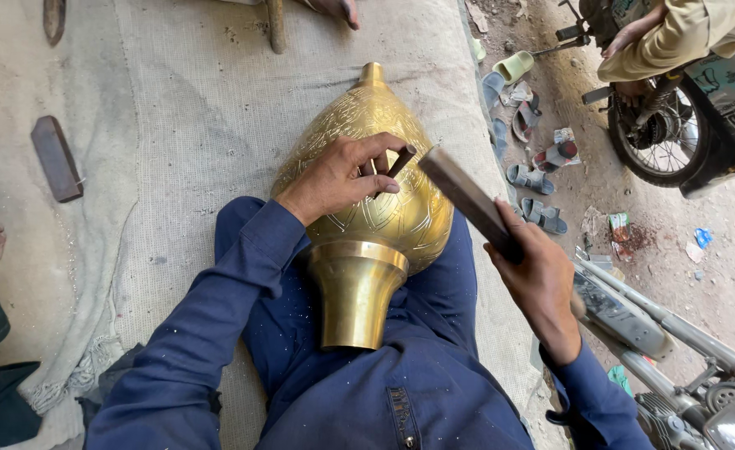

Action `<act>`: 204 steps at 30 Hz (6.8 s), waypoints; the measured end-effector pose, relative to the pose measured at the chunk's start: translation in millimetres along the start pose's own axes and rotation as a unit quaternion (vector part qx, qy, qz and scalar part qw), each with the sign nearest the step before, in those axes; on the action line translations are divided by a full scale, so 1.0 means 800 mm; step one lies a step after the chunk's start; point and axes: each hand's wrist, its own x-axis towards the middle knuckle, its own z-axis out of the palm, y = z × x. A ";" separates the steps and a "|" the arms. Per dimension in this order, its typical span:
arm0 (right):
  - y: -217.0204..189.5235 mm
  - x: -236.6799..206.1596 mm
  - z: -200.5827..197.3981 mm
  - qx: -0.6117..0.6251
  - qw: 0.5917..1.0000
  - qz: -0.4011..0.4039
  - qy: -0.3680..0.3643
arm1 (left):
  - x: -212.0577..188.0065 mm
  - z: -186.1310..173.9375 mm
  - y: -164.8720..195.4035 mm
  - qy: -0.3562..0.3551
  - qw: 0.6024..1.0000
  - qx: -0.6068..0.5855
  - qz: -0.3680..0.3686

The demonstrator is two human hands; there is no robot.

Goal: The person sits on a sack and uses a chisel and hammer to engrave a decorative pattern into a brass vase. They repeatedly strike the chisel to deepen the lines and occasionally rotate the vase to access different areas.

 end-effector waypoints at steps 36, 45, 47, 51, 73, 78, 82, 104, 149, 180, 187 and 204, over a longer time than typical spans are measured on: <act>0.021 -0.003 0.006 0.231 0.965 -0.051 0.108 | -0.008 0.001 0.014 0.001 1.000 0.017 0.016; -0.004 -0.017 -0.007 0.153 0.986 -0.016 0.063 | -0.004 0.000 0.020 -0.021 0.999 0.038 0.015; -0.005 -0.017 -0.005 0.274 0.954 0.113 0.050 | -0.002 -0.001 0.021 -0.020 0.999 0.046 0.016; -0.003 -0.018 0.002 0.206 0.967 -0.103 0.112 | -0.003 -0.001 0.024 -0.028 0.998 0.053 0.004; -0.010 0.004 -0.002 0.202 0.979 -0.001 0.019 | -0.011 0.006 0.013 0.023 1.000 0.008 -0.019; 0.002 0.010 -0.022 0.205 0.978 0.003 0.043 | -0.009 0.010 0.018 0.032 0.999 0.038 0.009; 0.008 0.017 -0.030 0.301 0.951 0.047 0.043 | -0.009 0.009 0.019 0.029 0.999 0.005 -0.017; -0.003 -0.020 -0.013 0.302 0.947 0.079 0.074 | -0.012 0.004 0.026 -0.006 0.999 0.041 0.024; -0.003 -0.025 -0.015 0.171 0.983 -0.014 0.064 | -0.012 0.009 0.031 -0.007 0.998 0.048 0.030; -0.004 -0.022 -0.003 0.048 0.999 0.003 0.009 | -0.019 0.009 0.021 0.008 0.998 0.051 0.025; -0.002 -0.010 -0.022 0.166 0.986 -0.013 0.033 | -0.018 0.008 0.027 0.014 0.999 0.047 0.016; -0.003 -0.028 -0.015 0.222 0.973 -0.006 0.054 | -0.016 0.009 0.036 -0.006 0.998 0.052 0.026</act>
